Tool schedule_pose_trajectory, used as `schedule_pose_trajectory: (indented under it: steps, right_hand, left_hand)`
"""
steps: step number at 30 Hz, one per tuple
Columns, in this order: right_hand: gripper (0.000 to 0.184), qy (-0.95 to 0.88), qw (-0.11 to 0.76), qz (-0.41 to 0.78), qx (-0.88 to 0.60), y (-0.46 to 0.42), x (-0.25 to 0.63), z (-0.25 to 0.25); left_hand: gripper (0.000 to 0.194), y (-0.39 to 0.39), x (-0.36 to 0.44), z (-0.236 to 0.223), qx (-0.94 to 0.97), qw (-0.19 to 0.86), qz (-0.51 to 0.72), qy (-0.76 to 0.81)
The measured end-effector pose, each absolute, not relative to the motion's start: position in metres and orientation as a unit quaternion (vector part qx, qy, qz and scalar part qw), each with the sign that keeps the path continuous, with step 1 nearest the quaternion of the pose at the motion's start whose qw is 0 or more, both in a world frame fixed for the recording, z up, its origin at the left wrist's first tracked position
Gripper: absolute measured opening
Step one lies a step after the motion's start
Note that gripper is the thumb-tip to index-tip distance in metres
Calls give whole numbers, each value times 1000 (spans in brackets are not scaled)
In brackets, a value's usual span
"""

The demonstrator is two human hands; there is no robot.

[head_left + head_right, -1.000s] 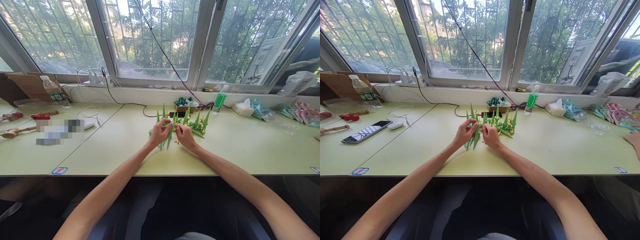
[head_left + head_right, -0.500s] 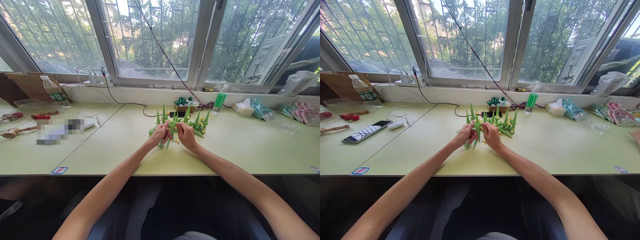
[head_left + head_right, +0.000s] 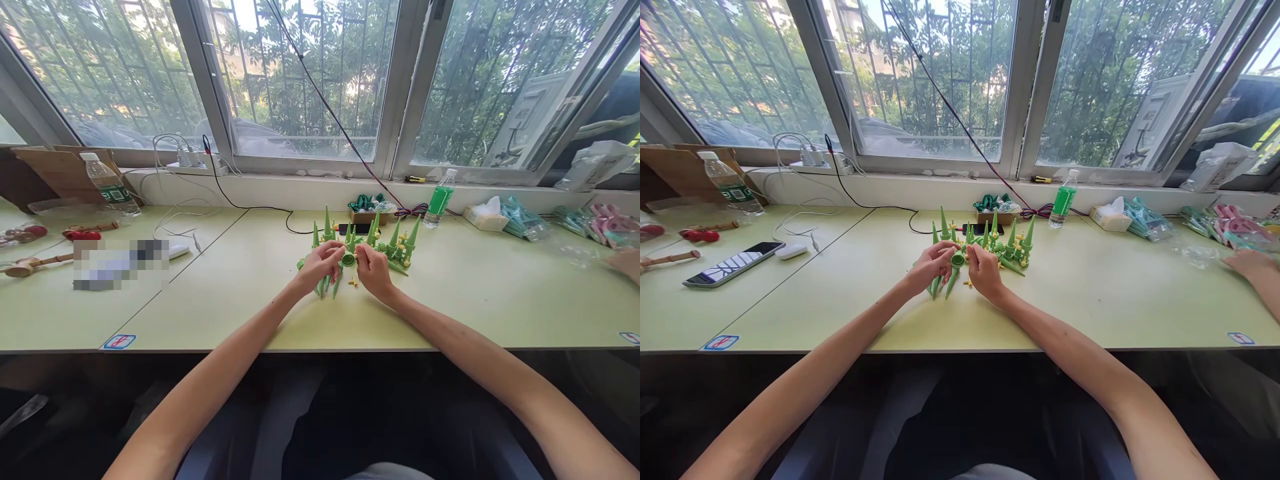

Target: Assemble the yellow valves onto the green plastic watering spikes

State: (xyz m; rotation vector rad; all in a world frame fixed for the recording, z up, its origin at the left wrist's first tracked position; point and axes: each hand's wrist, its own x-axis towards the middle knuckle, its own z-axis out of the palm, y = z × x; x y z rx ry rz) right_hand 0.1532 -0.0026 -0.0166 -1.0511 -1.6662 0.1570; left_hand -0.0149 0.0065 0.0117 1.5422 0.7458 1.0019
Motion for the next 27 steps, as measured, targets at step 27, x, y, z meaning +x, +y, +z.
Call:
schedule_pose_trajectory:
  steps: [27]
  right_hand:
    - [48,-686,547,56,-477,0,153,-13]
  left_hand:
    - [48,14,-11,3,703,389,447,394]
